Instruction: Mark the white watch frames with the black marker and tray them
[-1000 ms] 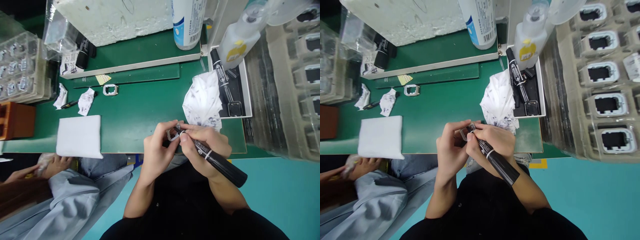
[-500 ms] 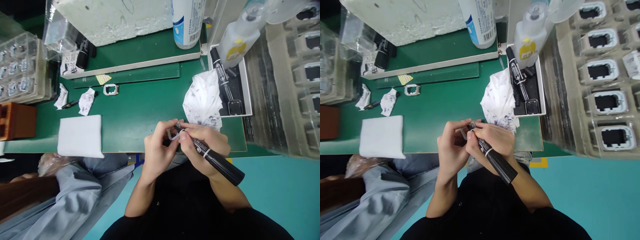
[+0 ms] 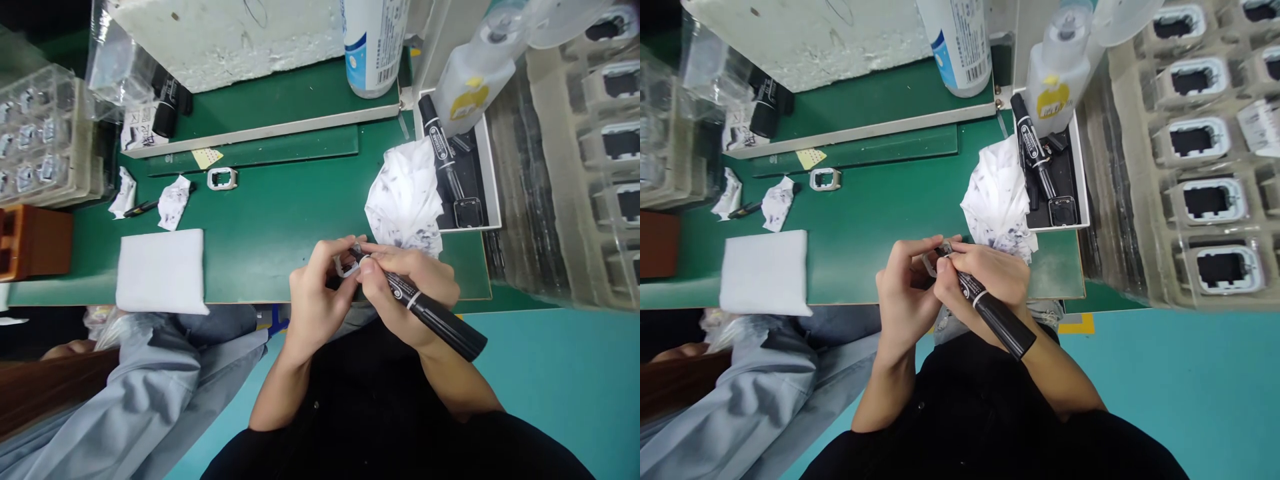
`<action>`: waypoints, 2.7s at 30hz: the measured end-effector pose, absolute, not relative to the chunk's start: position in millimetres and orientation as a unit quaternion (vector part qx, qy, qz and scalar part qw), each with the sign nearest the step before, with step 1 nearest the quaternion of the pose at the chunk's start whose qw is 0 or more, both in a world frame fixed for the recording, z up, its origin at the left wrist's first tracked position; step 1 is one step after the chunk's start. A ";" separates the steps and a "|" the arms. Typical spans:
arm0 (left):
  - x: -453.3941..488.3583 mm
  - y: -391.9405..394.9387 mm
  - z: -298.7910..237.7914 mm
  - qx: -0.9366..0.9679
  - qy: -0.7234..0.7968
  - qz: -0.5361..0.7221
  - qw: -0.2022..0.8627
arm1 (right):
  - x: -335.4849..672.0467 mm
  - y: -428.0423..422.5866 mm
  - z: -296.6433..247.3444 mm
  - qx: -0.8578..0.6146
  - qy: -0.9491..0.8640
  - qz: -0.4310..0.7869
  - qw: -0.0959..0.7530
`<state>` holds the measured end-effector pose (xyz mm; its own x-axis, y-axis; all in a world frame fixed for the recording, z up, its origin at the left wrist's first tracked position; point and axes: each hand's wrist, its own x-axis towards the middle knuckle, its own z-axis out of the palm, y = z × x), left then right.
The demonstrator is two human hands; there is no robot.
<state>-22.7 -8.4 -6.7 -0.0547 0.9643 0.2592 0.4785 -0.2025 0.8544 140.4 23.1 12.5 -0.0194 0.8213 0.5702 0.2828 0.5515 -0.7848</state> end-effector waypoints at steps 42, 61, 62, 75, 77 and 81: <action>-42.2 6.9 6.5 0.513 0.465 0.483 0.537 | 154.9 20.7 4.8 -0.345 -0.607 0.383 0.605; -40.7 11.3 5.7 0.439 0.405 0.545 0.588 | 170.4 21.2 7.7 -0.324 -0.649 0.444 0.527; -40.3 11.5 6.2 0.437 0.401 0.547 0.592 | 170.7 21.5 7.4 -0.324 -0.645 0.443 0.532; -36.6 5.6 6.3 0.444 0.478 0.529 0.542 | 149.7 15.1 3.6 -0.379 -0.550 0.413 0.618; -34.9 3.8 4.6 0.451 0.496 0.525 0.525 | 145.2 14.2 2.8 -0.382 -0.542 0.403 0.631; -33.2 2.3 1.2 0.465 0.496 0.534 0.503 | 144.0 15.6 2.9 -0.382 -0.557 0.391 0.625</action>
<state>-33.2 2.3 1.2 -0.0620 0.9981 -0.0021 -0.0761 -0.0026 0.9971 144.0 15.6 2.9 0.0741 0.9149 0.3968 -0.0632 0.4014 -0.9137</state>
